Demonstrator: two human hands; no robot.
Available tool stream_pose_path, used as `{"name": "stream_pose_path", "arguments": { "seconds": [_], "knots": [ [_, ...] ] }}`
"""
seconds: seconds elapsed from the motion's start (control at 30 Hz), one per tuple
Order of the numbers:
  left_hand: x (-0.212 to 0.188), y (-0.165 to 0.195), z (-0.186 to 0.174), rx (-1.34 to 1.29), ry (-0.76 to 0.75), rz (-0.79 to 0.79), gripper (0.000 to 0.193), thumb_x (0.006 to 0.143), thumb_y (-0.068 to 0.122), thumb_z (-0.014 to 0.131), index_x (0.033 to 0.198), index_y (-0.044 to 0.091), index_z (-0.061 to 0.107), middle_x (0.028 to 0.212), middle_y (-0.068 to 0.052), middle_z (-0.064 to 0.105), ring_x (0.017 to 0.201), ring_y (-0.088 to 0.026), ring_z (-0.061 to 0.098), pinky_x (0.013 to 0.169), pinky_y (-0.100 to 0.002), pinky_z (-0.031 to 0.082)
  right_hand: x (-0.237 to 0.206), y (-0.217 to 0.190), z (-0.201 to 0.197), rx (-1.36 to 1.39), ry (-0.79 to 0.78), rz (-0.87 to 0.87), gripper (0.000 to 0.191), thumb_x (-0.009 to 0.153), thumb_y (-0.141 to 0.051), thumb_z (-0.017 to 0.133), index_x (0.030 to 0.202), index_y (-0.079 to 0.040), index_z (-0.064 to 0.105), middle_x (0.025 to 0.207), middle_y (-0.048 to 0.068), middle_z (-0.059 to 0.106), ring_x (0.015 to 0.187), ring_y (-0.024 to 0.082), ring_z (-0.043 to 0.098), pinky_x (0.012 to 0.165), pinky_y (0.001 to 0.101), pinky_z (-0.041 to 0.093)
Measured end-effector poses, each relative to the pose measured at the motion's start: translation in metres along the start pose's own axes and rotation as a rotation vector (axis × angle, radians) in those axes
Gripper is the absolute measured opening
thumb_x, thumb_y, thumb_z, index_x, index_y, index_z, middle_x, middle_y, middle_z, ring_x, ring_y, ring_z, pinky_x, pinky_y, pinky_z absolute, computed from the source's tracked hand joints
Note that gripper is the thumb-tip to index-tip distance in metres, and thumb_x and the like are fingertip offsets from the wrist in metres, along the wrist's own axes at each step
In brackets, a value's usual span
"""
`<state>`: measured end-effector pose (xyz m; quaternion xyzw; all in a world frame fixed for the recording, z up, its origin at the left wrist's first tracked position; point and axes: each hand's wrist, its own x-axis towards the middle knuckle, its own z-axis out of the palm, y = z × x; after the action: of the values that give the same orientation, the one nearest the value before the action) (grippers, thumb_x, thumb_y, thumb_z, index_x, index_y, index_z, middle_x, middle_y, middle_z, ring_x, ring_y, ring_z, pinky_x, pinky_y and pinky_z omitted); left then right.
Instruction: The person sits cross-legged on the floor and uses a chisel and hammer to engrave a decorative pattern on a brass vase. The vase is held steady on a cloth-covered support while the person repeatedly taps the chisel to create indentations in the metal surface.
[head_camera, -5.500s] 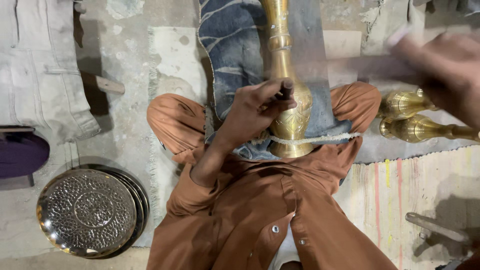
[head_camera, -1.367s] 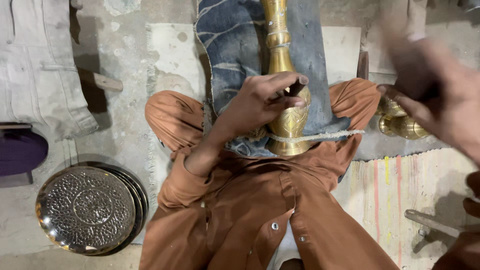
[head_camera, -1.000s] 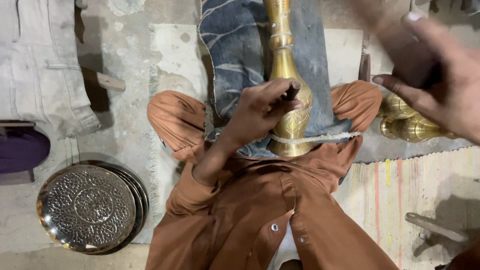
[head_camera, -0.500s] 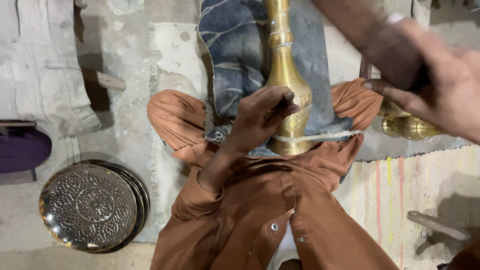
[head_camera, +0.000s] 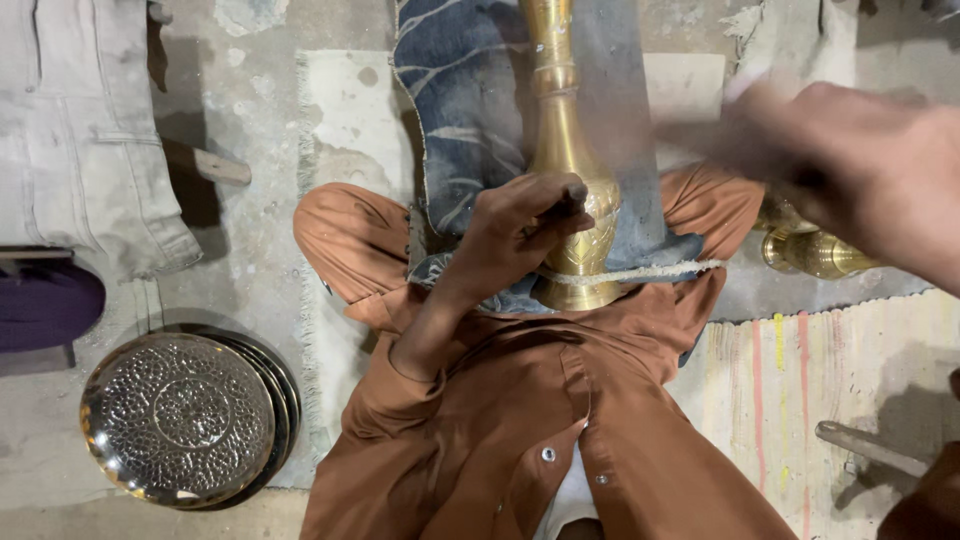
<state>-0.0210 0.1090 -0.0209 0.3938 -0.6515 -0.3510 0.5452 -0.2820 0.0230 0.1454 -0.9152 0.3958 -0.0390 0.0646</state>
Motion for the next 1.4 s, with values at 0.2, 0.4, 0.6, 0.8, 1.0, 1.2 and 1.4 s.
{"name": "stream_pose_path", "arguments": {
  "seconds": [0.2,0.4,0.6,0.8,1.0,1.2,1.4],
  "knots": [
    [0.009,0.003,-0.008,0.046,-0.122,0.036,0.03,0.095,0.014,0.083,0.116,0.003,0.065,0.105,-0.011,0.072,0.089,-0.025,0.072,0.078,-0.037,0.059,-0.007,-0.009,0.003,0.06,0.063,-0.05,0.078,0.076,-0.009,0.086,0.145,-0.005,0.051,0.101,0.017,0.068,0.09,0.029,0.071,0.079,0.0428,0.059],
    [0.015,0.004,-0.017,-0.002,-0.25,0.111,0.026,0.096,0.011,0.08,0.117,0.004,0.066,0.103,-0.01,0.071,0.091,-0.027,0.071,0.079,-0.036,0.057,-0.033,0.018,0.02,0.163,0.082,0.063,0.081,0.081,-0.008,0.083,0.154,-0.008,0.047,0.094,0.01,0.07,0.078,0.023,0.07,0.072,0.0373,0.059],
    [0.019,0.007,-0.019,0.089,-0.262,0.02,0.023,0.102,0.018,0.081,0.113,0.005,0.065,0.096,-0.009,0.069,0.081,-0.021,0.068,0.076,-0.033,0.057,-0.057,0.04,0.028,-0.042,0.028,0.012,0.086,0.072,-0.004,0.084,0.15,0.001,0.048,0.104,0.022,0.073,0.088,0.028,0.074,0.075,0.037,0.061],
    [0.038,0.0,-0.015,0.02,-0.3,0.056,0.035,0.101,0.03,0.073,0.125,0.005,0.065,0.099,-0.007,0.074,0.083,-0.015,0.076,0.072,-0.031,0.06,-0.064,0.033,0.027,0.131,0.145,0.062,0.078,0.075,0.003,0.082,0.144,0.008,0.046,0.112,0.031,0.069,0.099,0.037,0.072,0.083,0.0441,0.059],
    [0.053,-0.013,-0.016,0.007,-0.377,0.163,0.042,0.103,0.035,0.071,0.131,0.005,0.063,0.102,-0.01,0.075,0.087,-0.023,0.078,0.076,-0.036,0.06,-0.083,0.05,0.039,-0.091,0.112,0.048,0.077,0.074,0.003,0.085,0.144,0.006,0.053,0.105,0.029,0.071,0.092,0.036,0.073,0.077,0.0408,0.06],
    [0.055,-0.016,-0.015,0.003,-0.418,0.154,0.041,0.103,0.033,0.071,0.133,0.006,0.063,0.1,-0.009,0.077,0.086,-0.024,0.078,0.078,-0.038,0.061,-0.117,0.102,0.075,0.46,0.153,0.377,0.026,0.112,-0.015,0.078,0.117,0.0,0.058,0.101,0.016,0.071,0.09,0.018,0.071,0.081,0.0277,0.057],
    [0.054,-0.011,-0.015,0.015,-0.392,0.173,0.04,0.103,0.03,0.071,0.135,0.007,0.063,0.103,-0.009,0.077,0.086,-0.023,0.078,0.078,-0.037,0.061,-0.099,0.081,0.081,0.409,0.346,0.32,0.04,0.1,-0.015,0.083,0.121,0.006,0.056,0.101,0.013,0.068,0.09,0.019,0.068,0.086,0.0315,0.057]
  ]
}}
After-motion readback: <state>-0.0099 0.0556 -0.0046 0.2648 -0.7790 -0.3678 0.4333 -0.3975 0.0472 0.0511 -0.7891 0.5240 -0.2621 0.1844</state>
